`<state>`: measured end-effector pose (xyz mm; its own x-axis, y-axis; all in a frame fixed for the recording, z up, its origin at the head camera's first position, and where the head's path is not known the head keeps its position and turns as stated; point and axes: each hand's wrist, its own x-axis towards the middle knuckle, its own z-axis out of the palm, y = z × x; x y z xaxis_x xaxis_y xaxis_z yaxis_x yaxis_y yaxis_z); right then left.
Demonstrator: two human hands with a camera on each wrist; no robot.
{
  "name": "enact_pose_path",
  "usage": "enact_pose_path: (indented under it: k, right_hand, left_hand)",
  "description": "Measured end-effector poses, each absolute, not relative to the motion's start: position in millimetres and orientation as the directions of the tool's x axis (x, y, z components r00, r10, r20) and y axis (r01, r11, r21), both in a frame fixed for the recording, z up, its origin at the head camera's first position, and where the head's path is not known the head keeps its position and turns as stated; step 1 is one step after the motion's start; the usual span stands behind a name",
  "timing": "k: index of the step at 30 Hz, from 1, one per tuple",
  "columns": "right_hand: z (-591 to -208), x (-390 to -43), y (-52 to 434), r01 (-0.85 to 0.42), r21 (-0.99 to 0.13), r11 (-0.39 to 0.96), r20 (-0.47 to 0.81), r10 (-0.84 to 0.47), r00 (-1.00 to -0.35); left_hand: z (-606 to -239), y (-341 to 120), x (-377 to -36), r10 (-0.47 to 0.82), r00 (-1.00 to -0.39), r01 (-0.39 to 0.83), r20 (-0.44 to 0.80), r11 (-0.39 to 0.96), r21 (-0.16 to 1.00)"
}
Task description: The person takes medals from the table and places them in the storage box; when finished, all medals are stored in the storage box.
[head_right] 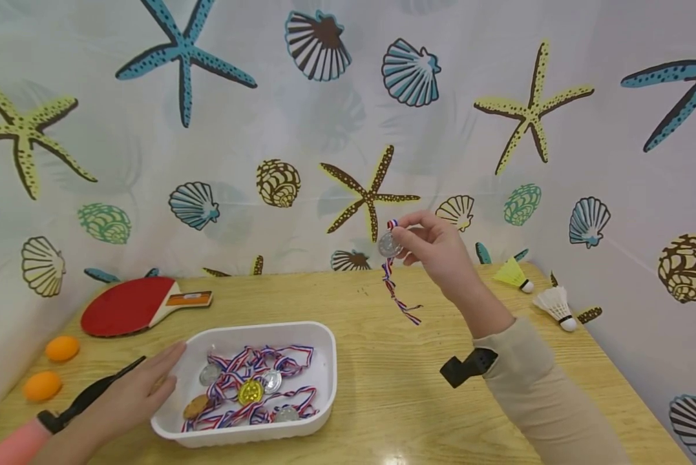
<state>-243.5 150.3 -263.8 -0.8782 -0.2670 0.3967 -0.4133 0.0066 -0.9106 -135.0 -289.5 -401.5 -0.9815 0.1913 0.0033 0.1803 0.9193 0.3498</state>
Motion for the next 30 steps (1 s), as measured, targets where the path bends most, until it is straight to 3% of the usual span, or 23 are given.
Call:
enact_pose_path:
  k: [8, 17, 30]
  right_hand:
    - [-261, -232, 131, -0.394, -0.919, 0.013, 0.367, -0.337, -0.867]
    - [-258, -217, 100, -0.416, -0.908, -0.050, 0.394, -0.439, -0.807]
    - [-288, -214, 63, -0.367, -0.929, 0.051, 0.278, -0.556, -0.783]
  left_hand:
    - [-401, -291, -135, 0.193, -0.981, 0.187, 0.019, 0.920, 0.343]
    - [-402, -291, -135, 0.199, -0.980, 0.195, 0.023, 0.920, 0.340]
    - [-403, -292, -135, 0.209, -0.978, 0.203, 0.019, 0.919, 0.338]
